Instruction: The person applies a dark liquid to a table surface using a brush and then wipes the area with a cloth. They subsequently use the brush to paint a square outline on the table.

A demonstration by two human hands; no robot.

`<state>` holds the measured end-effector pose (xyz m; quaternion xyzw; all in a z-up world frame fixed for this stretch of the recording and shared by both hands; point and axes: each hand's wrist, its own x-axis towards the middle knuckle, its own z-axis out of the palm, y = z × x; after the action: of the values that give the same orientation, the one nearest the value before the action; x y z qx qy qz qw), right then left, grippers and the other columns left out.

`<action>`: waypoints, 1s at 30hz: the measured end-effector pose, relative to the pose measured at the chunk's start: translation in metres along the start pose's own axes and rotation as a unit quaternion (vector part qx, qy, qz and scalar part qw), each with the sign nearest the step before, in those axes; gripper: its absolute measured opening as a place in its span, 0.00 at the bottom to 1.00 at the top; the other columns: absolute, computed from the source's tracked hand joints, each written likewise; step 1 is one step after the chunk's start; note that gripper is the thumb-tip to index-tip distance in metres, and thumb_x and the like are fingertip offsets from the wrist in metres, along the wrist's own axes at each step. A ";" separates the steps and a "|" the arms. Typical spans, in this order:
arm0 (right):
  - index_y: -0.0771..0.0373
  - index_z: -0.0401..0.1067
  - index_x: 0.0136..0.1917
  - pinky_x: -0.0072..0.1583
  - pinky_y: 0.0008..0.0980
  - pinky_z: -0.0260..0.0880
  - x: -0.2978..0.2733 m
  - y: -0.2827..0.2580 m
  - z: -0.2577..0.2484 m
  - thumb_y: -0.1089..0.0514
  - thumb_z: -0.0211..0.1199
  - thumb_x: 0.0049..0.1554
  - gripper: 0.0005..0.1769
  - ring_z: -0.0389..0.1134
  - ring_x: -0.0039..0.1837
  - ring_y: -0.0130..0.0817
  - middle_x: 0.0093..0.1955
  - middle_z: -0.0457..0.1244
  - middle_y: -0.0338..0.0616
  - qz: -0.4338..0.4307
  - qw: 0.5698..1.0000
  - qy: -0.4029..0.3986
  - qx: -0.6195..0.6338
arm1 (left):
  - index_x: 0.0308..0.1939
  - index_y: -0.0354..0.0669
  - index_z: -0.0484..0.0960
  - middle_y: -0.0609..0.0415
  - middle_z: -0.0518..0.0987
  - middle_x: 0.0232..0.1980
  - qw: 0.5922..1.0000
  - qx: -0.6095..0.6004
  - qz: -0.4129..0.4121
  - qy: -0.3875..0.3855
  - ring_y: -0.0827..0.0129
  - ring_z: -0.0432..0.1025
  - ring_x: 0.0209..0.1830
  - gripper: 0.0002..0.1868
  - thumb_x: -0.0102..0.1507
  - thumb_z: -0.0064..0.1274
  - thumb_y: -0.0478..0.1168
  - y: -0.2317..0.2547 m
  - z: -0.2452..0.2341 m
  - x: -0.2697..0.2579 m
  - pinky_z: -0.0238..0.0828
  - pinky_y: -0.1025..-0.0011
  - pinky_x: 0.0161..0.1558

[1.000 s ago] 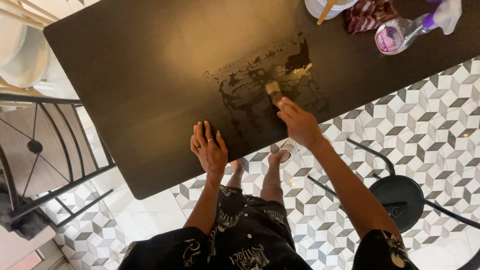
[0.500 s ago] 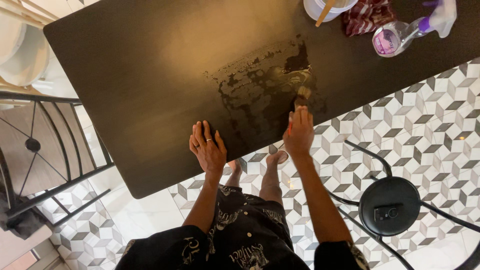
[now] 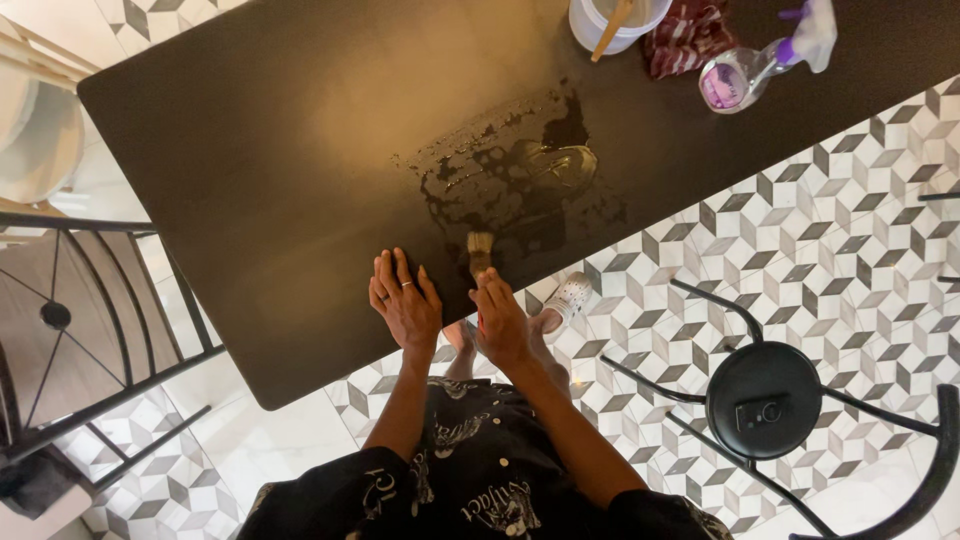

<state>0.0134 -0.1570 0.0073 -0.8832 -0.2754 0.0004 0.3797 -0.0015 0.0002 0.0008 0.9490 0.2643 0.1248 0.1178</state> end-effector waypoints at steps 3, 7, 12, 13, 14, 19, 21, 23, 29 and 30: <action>0.79 0.63 0.68 0.70 0.45 0.66 -0.005 0.004 -0.009 0.72 0.60 0.51 0.30 0.59 0.75 0.61 0.68 0.61 0.65 0.018 0.999 -0.019 0.046 | 0.70 0.33 0.72 0.42 0.67 0.74 1.000 -0.007 0.007 0.001 0.52 0.58 0.78 0.26 0.73 0.46 0.46 0.000 -0.002 0.000 0.50 0.52 0.75; 0.73 0.64 0.71 0.67 0.45 0.67 -0.011 0.007 -0.015 0.73 0.59 0.54 0.31 0.62 0.73 0.53 0.71 0.61 0.60 0.042 0.998 0.010 0.055 | 0.70 0.34 0.72 0.42 0.67 0.74 1.000 0.003 0.007 0.008 0.53 0.58 0.77 0.26 0.72 0.46 0.46 -0.002 -0.004 0.000 0.50 0.52 0.74; 0.71 0.67 0.68 0.59 0.46 0.64 -0.016 0.006 -0.025 0.71 0.61 0.48 0.32 0.65 0.66 0.50 0.71 0.62 0.58 0.074 0.997 0.011 -0.006 | 0.70 0.34 0.72 0.43 0.66 0.75 1.000 0.010 0.004 -0.002 0.54 0.57 0.78 0.26 0.72 0.45 0.47 0.001 -0.001 -0.001 0.50 0.52 0.74; 0.71 0.69 0.67 0.59 0.45 0.64 -0.018 0.005 -0.028 0.72 0.60 0.47 0.32 0.66 0.65 0.50 0.70 0.62 0.57 0.082 0.996 0.019 0.010 | 0.70 0.34 0.73 0.43 0.66 0.75 1.000 0.013 0.003 -0.005 0.54 0.57 0.78 0.26 0.72 0.45 0.47 0.002 -0.001 -0.002 0.49 0.52 0.74; 0.70 0.70 0.66 0.60 0.45 0.65 -0.020 0.005 -0.032 0.73 0.60 0.47 0.32 0.66 0.65 0.51 0.69 0.63 0.56 0.088 0.995 0.028 0.026 | 0.70 0.35 0.73 0.44 0.66 0.75 1.000 0.016 0.001 -0.005 0.54 0.57 0.78 0.26 0.72 0.45 0.47 0.002 0.000 -0.001 0.49 0.52 0.74; 0.65 0.74 0.58 0.64 0.34 0.70 -0.016 0.032 -0.050 0.75 0.58 0.56 0.17 0.69 0.70 0.44 0.65 0.66 0.49 0.130 0.962 0.052 0.235 | 0.70 0.35 0.73 0.44 0.67 0.74 0.999 0.035 0.007 0.005 0.54 0.58 0.78 0.26 0.72 0.46 0.47 0.003 0.004 -0.002 0.50 0.52 0.74; 0.65 0.74 0.56 0.55 0.28 0.71 -0.014 0.049 -0.060 0.72 0.61 0.58 0.12 0.71 0.64 0.36 0.65 0.67 0.47 0.205 0.928 0.035 0.308 | 0.70 0.34 0.73 0.42 0.67 0.74 0.998 0.058 0.027 0.010 0.53 0.58 0.77 0.27 0.72 0.46 0.47 0.001 0.005 -0.001 0.51 0.52 0.73; 0.67 0.74 0.56 0.61 0.27 0.69 -0.012 0.068 -0.068 0.70 0.63 0.60 0.11 0.69 0.64 0.35 0.63 0.68 0.48 0.223 0.898 0.056 0.375 | 0.70 0.35 0.73 0.43 0.67 0.74 0.999 0.036 0.016 0.014 0.52 0.58 0.77 0.26 0.71 0.48 0.46 0.002 0.006 -0.006 0.52 0.51 0.73; 0.69 0.71 0.57 0.57 0.35 0.74 0.026 0.143 -0.119 0.65 0.62 0.62 0.10 0.70 0.62 0.37 0.60 0.68 0.50 0.298 0.783 0.113 0.534 | 0.69 0.37 0.74 0.42 0.69 0.74 0.999 0.017 0.002 0.028 0.50 0.60 0.76 0.26 0.69 0.50 0.45 0.008 0.009 -0.004 0.51 0.51 0.73; 0.69 0.70 0.57 0.55 0.37 0.75 0.034 0.156 -0.127 0.64 0.63 0.63 0.10 0.71 0.61 0.39 0.58 0.68 0.52 0.313 0.762 0.124 0.553 | 0.69 0.38 0.74 0.42 0.69 0.74 0.999 0.013 -0.004 0.029 0.49 0.60 0.76 0.26 0.69 0.51 0.45 0.009 0.009 -0.003 0.51 0.50 0.73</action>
<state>0.1450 -0.3135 0.0000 -0.5497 0.1141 0.1615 0.8116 0.0028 -0.0107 -0.0055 0.9455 0.2728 0.1485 0.0977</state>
